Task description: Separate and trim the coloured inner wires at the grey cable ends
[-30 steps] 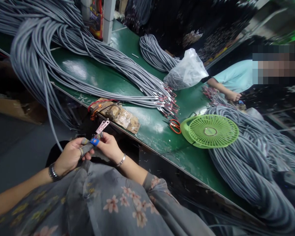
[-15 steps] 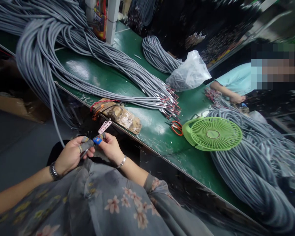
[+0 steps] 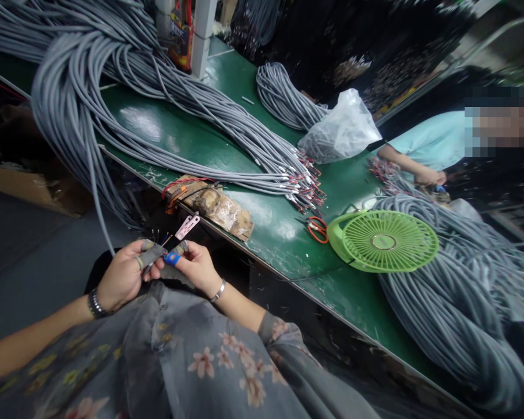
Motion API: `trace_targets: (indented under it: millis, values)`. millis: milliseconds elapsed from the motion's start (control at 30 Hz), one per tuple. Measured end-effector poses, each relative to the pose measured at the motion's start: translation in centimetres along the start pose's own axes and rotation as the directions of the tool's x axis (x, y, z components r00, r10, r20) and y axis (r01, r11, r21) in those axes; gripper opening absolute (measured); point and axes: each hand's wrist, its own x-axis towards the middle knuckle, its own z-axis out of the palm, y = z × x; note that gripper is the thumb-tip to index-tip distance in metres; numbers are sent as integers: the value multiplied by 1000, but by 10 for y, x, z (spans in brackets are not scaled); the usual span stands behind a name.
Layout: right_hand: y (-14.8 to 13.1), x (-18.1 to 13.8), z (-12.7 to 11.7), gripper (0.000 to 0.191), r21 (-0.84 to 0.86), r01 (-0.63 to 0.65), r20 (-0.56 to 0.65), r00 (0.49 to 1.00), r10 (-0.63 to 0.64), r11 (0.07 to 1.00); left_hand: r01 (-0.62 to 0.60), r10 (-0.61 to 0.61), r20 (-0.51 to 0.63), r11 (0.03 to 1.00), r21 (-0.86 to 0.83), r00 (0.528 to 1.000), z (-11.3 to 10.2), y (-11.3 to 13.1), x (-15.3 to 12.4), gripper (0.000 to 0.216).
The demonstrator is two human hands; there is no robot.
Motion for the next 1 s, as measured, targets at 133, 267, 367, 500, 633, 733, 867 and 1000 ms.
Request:
trace_targets:
  millis: [133,267,367,500,633,733,867,1000]
  values:
    - [1,2,-9,63,-11,-20,50,999,20,1000,-13,13,-6,1000,8,1000,-2,0,2,29]
    - [0,8,-12,61,57,-51,32,998,49,997,-18,17,12,999,44,1000,1,3,-1,29]
    - [-2,12,-8,61,113,-82,42,996,78,990,-11,8,32,996,88,999,3,3,-3,26]
    - [-2,14,-3,59,129,-56,20,998,54,990,-13,10,27,994,113,1000,3,1,-4,27]
    - [4,13,-2,51,108,-27,-26,999,30,994,-4,4,2,996,90,1000,2,1,-4,30]
    - [9,12,-2,45,107,-14,-44,999,19,994,3,-2,-24,998,57,1000,4,2,-4,31]
    - [11,12,-4,50,137,-10,-1,1000,10,991,-13,14,-27,999,46,1000,5,3,-4,30]
    - [11,16,-14,58,227,-16,-17,1000,21,974,-10,7,41,998,60,999,-2,8,-2,33]
